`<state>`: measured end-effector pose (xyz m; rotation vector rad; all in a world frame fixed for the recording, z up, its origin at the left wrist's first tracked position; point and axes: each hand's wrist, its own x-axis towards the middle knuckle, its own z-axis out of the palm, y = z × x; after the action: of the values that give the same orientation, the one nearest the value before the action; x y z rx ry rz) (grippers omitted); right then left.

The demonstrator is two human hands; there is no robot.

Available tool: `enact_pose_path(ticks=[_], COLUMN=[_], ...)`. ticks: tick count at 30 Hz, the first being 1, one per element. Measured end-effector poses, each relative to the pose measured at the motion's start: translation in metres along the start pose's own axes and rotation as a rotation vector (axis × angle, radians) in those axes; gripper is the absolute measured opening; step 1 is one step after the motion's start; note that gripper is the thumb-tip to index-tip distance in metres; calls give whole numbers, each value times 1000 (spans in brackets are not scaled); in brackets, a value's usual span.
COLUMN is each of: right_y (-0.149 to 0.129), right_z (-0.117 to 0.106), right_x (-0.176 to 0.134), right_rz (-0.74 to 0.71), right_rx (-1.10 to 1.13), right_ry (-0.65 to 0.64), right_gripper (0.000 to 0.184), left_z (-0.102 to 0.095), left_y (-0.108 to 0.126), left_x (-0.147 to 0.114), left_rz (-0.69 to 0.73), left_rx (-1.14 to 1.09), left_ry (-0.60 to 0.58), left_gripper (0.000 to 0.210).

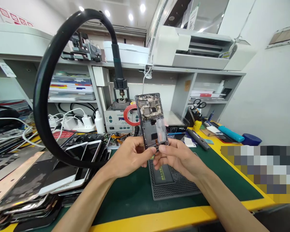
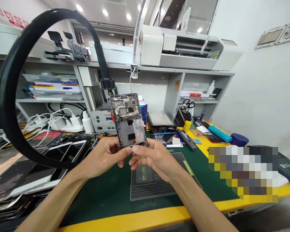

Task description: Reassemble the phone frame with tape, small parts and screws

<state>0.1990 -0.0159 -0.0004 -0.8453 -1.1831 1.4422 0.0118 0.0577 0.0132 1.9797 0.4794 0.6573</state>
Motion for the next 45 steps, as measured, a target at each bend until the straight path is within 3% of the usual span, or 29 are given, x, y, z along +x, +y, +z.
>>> enact_pose_path(ticks=[14, 20, 27, 34, 45], right_y=[1, -1, -1, 0, -6], right_z=[1, 4, 4, 2, 1], right_x=[0, 0, -1, -3, -8], right_rz=[-46, -59, -64, -68, -55], right_rx=[-172, -220, -254, -259, -158], right_ry=[131, 139, 114, 105, -22], right_gripper=[18, 21, 24, 23, 23], left_z=[2, 2, 0, 6, 4], left_y=[-2, -2, -4, -11, -12], left_x=[1, 2, 3, 5, 3], left_rz=[19, -9, -56, -111, -55], left_rx=[147, 18, -127, -193, -285], left_ry=[32, 25, -10, 28, -18], left_gripper=[33, 31, 35, 42, 38])
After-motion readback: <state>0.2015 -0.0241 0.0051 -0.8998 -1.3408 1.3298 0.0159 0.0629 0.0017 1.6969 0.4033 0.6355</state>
